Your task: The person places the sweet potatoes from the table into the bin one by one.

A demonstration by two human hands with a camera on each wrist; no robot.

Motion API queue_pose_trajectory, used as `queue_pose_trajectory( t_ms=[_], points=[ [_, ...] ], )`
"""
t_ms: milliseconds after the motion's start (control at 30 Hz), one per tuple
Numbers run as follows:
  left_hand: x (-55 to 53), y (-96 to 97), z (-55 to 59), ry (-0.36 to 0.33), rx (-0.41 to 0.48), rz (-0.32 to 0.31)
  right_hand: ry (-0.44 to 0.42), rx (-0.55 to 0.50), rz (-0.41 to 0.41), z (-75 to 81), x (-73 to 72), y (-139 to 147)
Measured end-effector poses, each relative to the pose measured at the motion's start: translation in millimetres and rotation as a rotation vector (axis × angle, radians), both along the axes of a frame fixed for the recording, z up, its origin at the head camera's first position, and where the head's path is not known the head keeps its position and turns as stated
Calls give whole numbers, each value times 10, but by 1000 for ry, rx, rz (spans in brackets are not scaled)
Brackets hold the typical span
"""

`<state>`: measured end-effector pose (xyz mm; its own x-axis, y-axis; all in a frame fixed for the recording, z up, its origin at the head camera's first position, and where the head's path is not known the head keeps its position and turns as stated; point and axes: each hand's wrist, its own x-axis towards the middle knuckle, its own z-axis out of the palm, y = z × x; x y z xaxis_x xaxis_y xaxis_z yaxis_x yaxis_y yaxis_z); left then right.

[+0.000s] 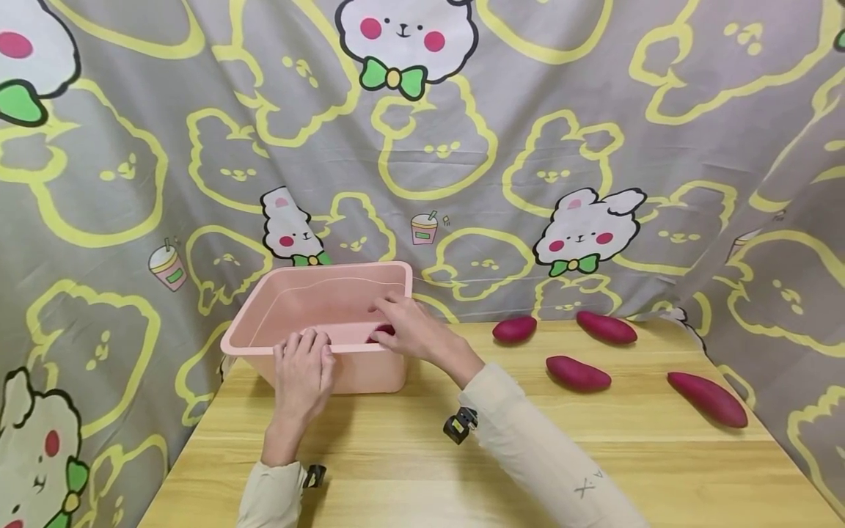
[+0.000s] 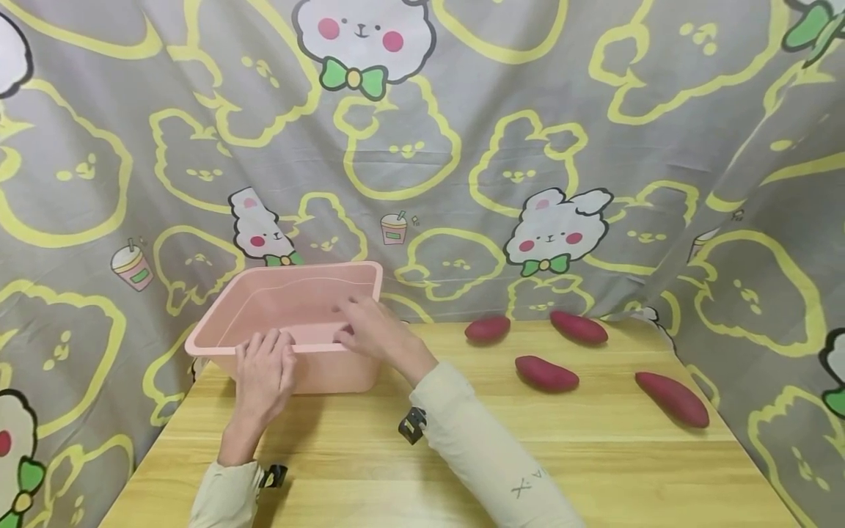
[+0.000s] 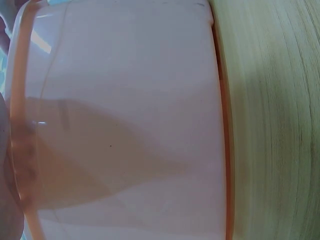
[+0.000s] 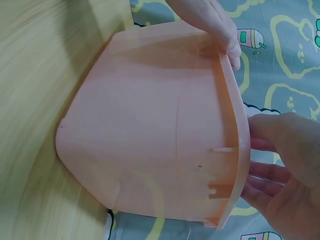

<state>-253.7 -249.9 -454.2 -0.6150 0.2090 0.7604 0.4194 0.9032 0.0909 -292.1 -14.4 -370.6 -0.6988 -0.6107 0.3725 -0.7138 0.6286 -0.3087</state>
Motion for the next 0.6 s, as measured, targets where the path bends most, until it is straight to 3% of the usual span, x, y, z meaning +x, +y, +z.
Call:
queue_pose_trajectory(
  t_ms=[233,600],
  points=[
    [7,-12,2,-3,1,5,15,-8,21,-21,15,6],
    [-6,-14,11,9,4,-2,97,-116,66,-6,139,166]
  ],
)
